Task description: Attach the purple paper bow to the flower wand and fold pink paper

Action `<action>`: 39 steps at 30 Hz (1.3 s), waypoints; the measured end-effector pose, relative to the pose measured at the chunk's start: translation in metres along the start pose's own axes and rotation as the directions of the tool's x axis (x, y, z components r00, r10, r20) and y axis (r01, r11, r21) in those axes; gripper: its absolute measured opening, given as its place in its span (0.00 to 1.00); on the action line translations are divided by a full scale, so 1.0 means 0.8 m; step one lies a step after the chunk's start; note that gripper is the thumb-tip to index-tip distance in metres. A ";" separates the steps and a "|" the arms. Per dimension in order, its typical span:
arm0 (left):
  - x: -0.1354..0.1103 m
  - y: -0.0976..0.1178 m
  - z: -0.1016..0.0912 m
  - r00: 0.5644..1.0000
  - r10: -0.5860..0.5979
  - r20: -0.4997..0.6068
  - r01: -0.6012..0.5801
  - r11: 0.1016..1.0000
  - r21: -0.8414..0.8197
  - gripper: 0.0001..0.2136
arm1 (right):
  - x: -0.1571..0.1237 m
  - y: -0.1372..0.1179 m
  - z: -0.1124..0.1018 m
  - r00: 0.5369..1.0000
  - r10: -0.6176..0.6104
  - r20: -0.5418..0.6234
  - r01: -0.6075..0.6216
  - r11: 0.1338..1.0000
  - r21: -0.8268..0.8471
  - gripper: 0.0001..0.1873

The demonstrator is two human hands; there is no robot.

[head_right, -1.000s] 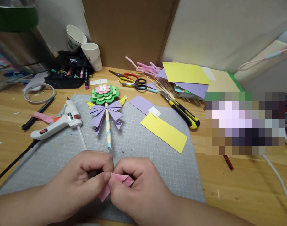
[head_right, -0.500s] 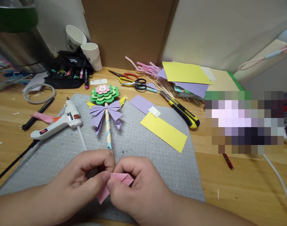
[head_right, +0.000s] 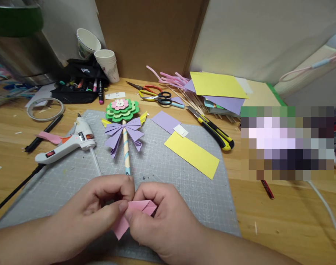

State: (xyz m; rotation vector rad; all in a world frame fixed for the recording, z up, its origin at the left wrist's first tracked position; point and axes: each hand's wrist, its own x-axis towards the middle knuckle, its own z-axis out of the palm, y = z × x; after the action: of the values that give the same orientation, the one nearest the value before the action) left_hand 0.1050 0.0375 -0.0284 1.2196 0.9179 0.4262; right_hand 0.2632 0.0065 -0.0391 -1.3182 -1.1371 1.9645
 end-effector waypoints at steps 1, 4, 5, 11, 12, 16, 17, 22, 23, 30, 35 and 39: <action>0.000 0.000 0.000 1.000 0.001 0.002 -0.001 1.000 0.003 0.08 | 0.000 0.000 0.000 1.000 0.003 0.000 -0.003 1.000 0.001 0.12; -0.002 0.002 0.001 1.000 0.001 0.004 -0.001 1.000 0.017 0.08 | 0.001 0.001 0.001 1.000 0.015 0.003 -0.015 1.000 0.014 0.12; -0.003 0.002 0.000 1.000 0.004 0.008 -0.004 1.000 0.023 0.08 | 0.001 0.002 0.001 1.000 0.013 0.006 -0.013 1.000 0.013 0.13; -0.004 -0.001 -0.002 0.999 0.029 0.023 -0.028 0.998 -0.053 0.07 | 0.000 0.004 -0.001 1.000 0.004 0.003 -0.004 1.000 0.008 0.11; -0.004 -0.002 -0.002 0.999 0.031 0.021 -0.030 0.997 -0.069 0.07 | 0.000 0.004 -0.001 1.000 0.005 0.001 -0.005 1.000 0.008 0.11; -0.002 -0.002 -0.001 1.000 0.008 0.003 -0.007 0.999 -0.041 0.07 | 0.001 0.002 -0.001 0.999 -0.047 -0.027 0.045 0.997 -0.057 0.09; -0.001 -0.001 -0.001 1.000 0.003 0.001 -0.003 1.000 -0.013 0.07 | 0.002 0.001 -0.001 0.997 -0.070 -0.038 0.066 0.993 -0.093 0.09; 0.000 0.000 0.000 0.997 0.069 -0.037 -0.061 0.981 0.185 0.08 | 0.001 -0.003 -0.001 0.977 -0.210 -0.033 0.200 0.961 -0.192 0.13; 0.000 0.000 0.000 0.996 0.081 -0.034 -0.074 0.980 0.186 0.08 | 0.000 -0.003 -0.001 0.974 -0.223 -0.030 0.214 0.960 -0.182 0.14; -0.002 0.004 0.002 0.998 0.064 -0.017 -0.062 0.993 0.100 0.09 | -0.003 0.001 0.003 0.954 -0.293 -0.065 0.285 0.953 -0.103 0.14; -0.003 0.010 0.003 0.998 0.064 -0.009 -0.064 0.997 0.053 0.09 | -0.003 0.000 0.002 0.946 -0.305 -0.111 0.292 0.949 -0.119 0.13; -0.005 0.009 0.002 0.999 0.030 -0.025 -0.029 0.998 0.050 0.07 | -0.004 0.002 -0.001 0.942 -0.304 -0.142 0.287 0.950 -0.126 0.12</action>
State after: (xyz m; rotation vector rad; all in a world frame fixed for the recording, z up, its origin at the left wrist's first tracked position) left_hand 0.1052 0.0358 -0.0200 1.2768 0.9382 0.4462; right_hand 0.2652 0.0035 -0.0387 -1.2476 -1.2888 1.5744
